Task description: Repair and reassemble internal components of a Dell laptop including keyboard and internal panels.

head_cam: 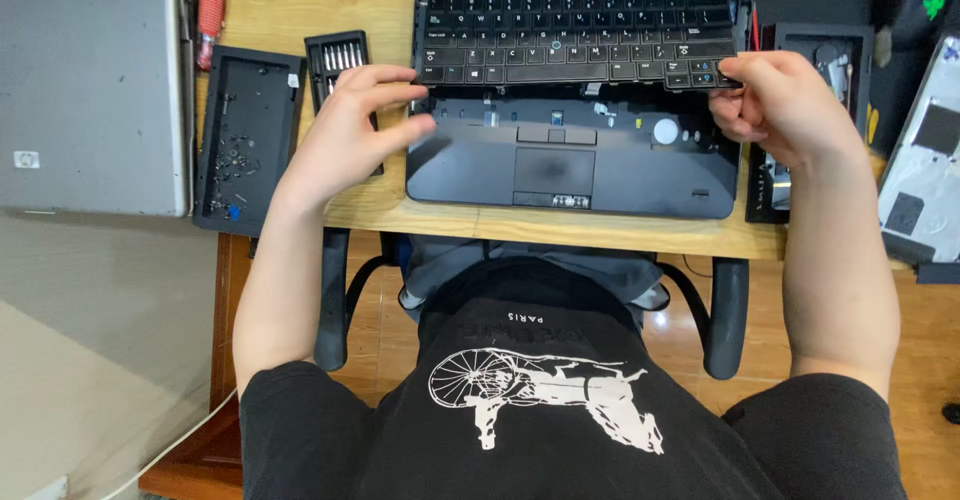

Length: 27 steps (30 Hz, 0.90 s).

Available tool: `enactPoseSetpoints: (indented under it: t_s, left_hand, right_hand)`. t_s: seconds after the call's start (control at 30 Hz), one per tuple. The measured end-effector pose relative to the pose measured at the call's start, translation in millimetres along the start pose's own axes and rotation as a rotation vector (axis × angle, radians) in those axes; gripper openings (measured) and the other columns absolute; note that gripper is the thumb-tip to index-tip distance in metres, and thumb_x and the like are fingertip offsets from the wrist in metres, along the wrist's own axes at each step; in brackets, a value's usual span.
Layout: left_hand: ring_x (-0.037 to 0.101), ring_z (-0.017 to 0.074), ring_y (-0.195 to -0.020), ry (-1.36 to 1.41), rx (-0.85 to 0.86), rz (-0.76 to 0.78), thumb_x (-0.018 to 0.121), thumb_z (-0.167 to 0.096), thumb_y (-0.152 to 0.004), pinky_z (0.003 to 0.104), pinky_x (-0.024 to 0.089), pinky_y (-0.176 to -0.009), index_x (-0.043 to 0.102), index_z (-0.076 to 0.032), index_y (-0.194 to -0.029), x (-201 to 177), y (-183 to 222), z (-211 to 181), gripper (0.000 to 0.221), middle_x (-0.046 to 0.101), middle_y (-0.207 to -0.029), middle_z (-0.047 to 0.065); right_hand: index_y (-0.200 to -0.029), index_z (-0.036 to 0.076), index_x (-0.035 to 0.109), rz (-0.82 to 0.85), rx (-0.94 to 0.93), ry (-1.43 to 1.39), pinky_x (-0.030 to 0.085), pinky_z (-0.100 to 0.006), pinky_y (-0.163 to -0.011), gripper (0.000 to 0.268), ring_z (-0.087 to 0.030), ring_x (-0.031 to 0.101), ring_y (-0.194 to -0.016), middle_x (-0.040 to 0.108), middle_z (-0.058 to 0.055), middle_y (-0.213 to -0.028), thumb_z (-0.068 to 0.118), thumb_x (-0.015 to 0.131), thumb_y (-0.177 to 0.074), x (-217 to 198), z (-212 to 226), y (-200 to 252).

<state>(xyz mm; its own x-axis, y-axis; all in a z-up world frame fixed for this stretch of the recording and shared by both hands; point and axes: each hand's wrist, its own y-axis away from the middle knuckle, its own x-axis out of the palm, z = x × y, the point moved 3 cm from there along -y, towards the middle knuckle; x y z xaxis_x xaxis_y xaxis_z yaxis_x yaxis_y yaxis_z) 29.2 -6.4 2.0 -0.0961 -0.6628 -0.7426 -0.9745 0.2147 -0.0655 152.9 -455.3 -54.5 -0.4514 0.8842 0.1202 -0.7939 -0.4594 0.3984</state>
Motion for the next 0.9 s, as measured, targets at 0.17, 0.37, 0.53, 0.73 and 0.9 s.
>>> enactPoseSetpoints:
  t_s: [0.17, 0.37, 0.53, 0.73, 0.9]
  left_hand:
    - [0.061, 0.0259, -0.128, 0.108, -0.237, -0.070, 0.071, -0.031, -0.100, 0.039, 0.047, -0.109, 0.072, -0.005, -0.118, 9.9, -8.8, -11.0, 0.032, 0.068, -0.127, 0.011]
    - [0.054, 0.0326, -0.129, -0.030, -0.108, -0.208, 0.073, -0.024, -0.102, 0.041, 0.046, -0.110, 0.061, 0.002, -0.133, 29.7, -18.8, -6.8, 0.043, 0.059, -0.133, 0.018]
    - [0.046, 0.0388, -0.138, -0.125, 0.010, -0.229, 0.075, -0.019, -0.101, 0.045, 0.041, -0.114, 0.053, 0.006, -0.145, 38.4, -14.9, -5.6, 0.055, 0.050, -0.147, 0.022]
    - [0.046, 0.0399, -0.139, -0.216, 0.016, -0.218, 0.076, -0.019, -0.101, 0.047, 0.041, -0.115, 0.062, 0.002, -0.143, 37.8, -5.4, -15.7, 0.049, 0.051, -0.151, 0.022]
    - [0.053, 0.0385, -0.134, -0.223, 0.003, -0.246, 0.079, -0.019, -0.098, 0.045, 0.046, -0.111, 0.070, -0.003, -0.132, 44.3, -0.8, -17.8, 0.039, 0.055, -0.149, 0.018]
  right_hand:
    - [-0.085, 0.004, 0.056, -0.154, 0.087, 0.309, 0.026, -0.025, -0.046, 0.032, -0.007, 0.039, -0.055, 0.052, -0.001, -0.068, 0.025, 0.060, -0.109, 12.2, 8.3, 12.3]
    - [-0.084, -0.001, 0.067, -0.159, -0.005, 0.811, 0.038, -0.029, -0.052, 0.044, -0.011, 0.047, -0.059, 0.057, -0.003, -0.067, 0.036, 0.064, -0.108, 22.5, 23.7, 24.9]
    - [-0.094, -0.001, 0.072, -0.154, -0.052, 1.140, 0.042, -0.041, -0.053, 0.043, -0.024, 0.048, -0.055, 0.057, -0.014, -0.060, 0.041, 0.068, -0.106, 26.9, 23.2, 29.1]
    - [-0.106, 0.000, 0.075, -0.290, -0.060, 1.431, 0.056, -0.043, -0.074, 0.046, -0.032, 0.071, -0.082, 0.072, -0.019, -0.092, 0.045, 0.082, -0.096, 35.8, 28.7, 38.6]
    - [-0.148, 0.003, 0.063, -0.250, -0.709, 1.364, 0.038, -0.051, -0.124, 0.057, -0.041, 0.040, -0.148, 0.045, -0.024, -0.156, 0.036, 0.079, -0.103, 59.6, 17.4, 30.4]
